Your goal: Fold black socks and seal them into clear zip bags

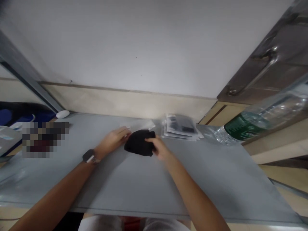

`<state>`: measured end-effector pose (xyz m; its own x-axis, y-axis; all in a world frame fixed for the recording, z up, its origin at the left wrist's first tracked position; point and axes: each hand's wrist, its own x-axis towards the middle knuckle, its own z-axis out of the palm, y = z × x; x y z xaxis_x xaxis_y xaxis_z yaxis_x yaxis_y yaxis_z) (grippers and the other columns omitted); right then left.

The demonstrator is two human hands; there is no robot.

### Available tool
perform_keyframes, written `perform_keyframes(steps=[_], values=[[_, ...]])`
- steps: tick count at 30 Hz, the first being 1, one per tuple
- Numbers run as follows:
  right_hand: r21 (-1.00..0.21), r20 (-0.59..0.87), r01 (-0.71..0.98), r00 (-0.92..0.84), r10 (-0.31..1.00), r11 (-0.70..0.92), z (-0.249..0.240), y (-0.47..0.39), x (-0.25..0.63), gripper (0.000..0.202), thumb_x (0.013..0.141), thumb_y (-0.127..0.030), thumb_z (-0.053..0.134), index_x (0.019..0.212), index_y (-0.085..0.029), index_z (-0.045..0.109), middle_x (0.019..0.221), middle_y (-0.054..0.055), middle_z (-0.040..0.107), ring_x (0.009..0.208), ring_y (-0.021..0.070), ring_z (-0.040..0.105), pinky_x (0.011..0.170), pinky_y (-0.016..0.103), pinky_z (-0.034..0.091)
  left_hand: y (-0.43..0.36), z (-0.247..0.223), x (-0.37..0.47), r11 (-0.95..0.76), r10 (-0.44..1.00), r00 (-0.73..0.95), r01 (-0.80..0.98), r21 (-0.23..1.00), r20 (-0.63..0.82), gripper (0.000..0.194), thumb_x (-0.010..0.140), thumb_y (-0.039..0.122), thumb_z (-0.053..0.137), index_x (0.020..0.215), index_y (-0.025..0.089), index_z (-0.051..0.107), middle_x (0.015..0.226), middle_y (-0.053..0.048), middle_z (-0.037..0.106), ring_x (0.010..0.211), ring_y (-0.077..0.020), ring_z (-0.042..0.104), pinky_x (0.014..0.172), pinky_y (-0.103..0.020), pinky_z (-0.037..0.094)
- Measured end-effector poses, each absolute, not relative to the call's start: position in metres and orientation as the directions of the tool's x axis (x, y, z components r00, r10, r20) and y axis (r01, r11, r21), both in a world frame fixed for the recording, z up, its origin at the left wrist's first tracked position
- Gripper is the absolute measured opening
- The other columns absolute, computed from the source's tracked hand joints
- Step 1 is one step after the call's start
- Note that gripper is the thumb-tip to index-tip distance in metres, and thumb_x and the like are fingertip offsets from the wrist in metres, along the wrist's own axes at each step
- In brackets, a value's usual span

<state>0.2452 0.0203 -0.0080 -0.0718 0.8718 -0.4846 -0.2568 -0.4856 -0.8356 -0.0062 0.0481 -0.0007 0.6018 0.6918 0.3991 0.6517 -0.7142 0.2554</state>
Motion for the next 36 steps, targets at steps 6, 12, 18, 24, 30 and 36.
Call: perform_keyframes(steps=[6, 12, 18, 24, 30, 36], values=[[-0.940, -0.314, -0.171, 0.094, 0.945, -0.295, -0.021, 0.023, 0.245, 0.024, 0.068, -0.028, 0.079, 0.091, -0.024, 0.074, 0.091, 0.006, 0.081, 0.095, 0.0286, 0.077, 0.086, 0.040, 0.061, 0.041, 0.004, -0.004, -0.725, 0.669, 0.658, 0.680, 0.110, 0.345, 0.032, 0.114, 0.026, 0.040, 0.105, 0.017, 0.069, 0.098, -0.010, 0.069, 0.079, -0.0206, 0.067, 0.069, -0.031, 0.051], [-0.976, 0.001, 0.213, 0.172, 0.985, -0.036, -0.023, 0.026, 0.255, 0.019, 0.073, -0.039, 0.073, 0.085, -0.024, 0.074, 0.088, 0.005, 0.078, 0.093, 0.0292, 0.073, 0.090, 0.043, 0.055, 0.033, 0.001, 0.005, -0.724, 0.677, 0.645, 0.671, 0.161, 0.355, 0.036, 0.116, 0.031, 0.036, 0.116, 0.018, 0.069, 0.100, -0.011, 0.074, 0.086, -0.0231, 0.071, 0.076, -0.034, 0.054], [-0.969, -0.026, 0.236, 0.222, 0.975, -0.080, -0.028, 0.029, 0.261, 0.021, 0.072, -0.038, 0.073, 0.085, -0.023, 0.074, 0.085, 0.004, 0.077, 0.087, 0.0272, 0.071, 0.081, 0.039, 0.054, 0.019, 0.000, 0.021, -0.719, 0.679, 0.665, 0.689, 0.096, 0.311, 0.038, 0.116, 0.030, 0.034, 0.104, 0.018, 0.068, 0.093, -0.010, 0.073, 0.083, -0.0236, 0.072, 0.076, -0.035, 0.055], [-0.975, -0.058, 0.190, 0.284, 0.957, -0.115, -0.037, 0.031, 0.261, 0.018, 0.068, -0.038, 0.077, 0.077, -0.023, 0.072, 0.077, 0.002, 0.074, 0.082, 0.0264, 0.069, 0.075, 0.037, 0.052, 0.002, 0.007, 0.035, -0.706, 0.694, 0.685, 0.708, 0.025, 0.224, 0.022, 0.112, 0.017, 0.043, 0.103, 0.017, 0.063, 0.090, -0.008, 0.074, 0.079, -0.0243, 0.074, 0.069, -0.034, 0.055], [-0.942, -0.245, -0.280, 0.203, 0.948, -0.184, -0.029, 0.020, 0.241, 0.032, 0.066, -0.037, 0.091, 0.091, -0.026, 0.075, 0.092, 0.003, 0.079, 0.094, 0.0276, 0.073, 0.085, 0.040, 0.059, 0.000, 0.006, 0.042, -0.631, 0.768, 0.596, 0.767, 0.117, 0.234, 0.017, 0.112, 0.018, 0.046, 0.103, 0.018, 0.060, 0.091, -0.007, 0.075, 0.079, -0.0229, 0.075, 0.068, -0.032, 0.054], [-0.822, -0.294, -0.476, -0.119, 0.949, -0.314, -0.028, 0.009, 0.231, 0.036, 0.057, -0.021, 0.096, 0.087, -0.022, 0.076, 0.088, 0.003, 0.079, 0.090, 0.0242, 0.074, 0.088, 0.037, 0.059, 0.001, 0.001, 0.039, -0.685, 0.718, 0.639, 0.718, 0.119, 0.276, 0.016, 0.112, 0.018, 0.046, 0.102, 0.020, 0.059, 0.088, -0.004, 0.072, 0.075, -0.0210, 0.073, 0.063, -0.030, 0.051]])
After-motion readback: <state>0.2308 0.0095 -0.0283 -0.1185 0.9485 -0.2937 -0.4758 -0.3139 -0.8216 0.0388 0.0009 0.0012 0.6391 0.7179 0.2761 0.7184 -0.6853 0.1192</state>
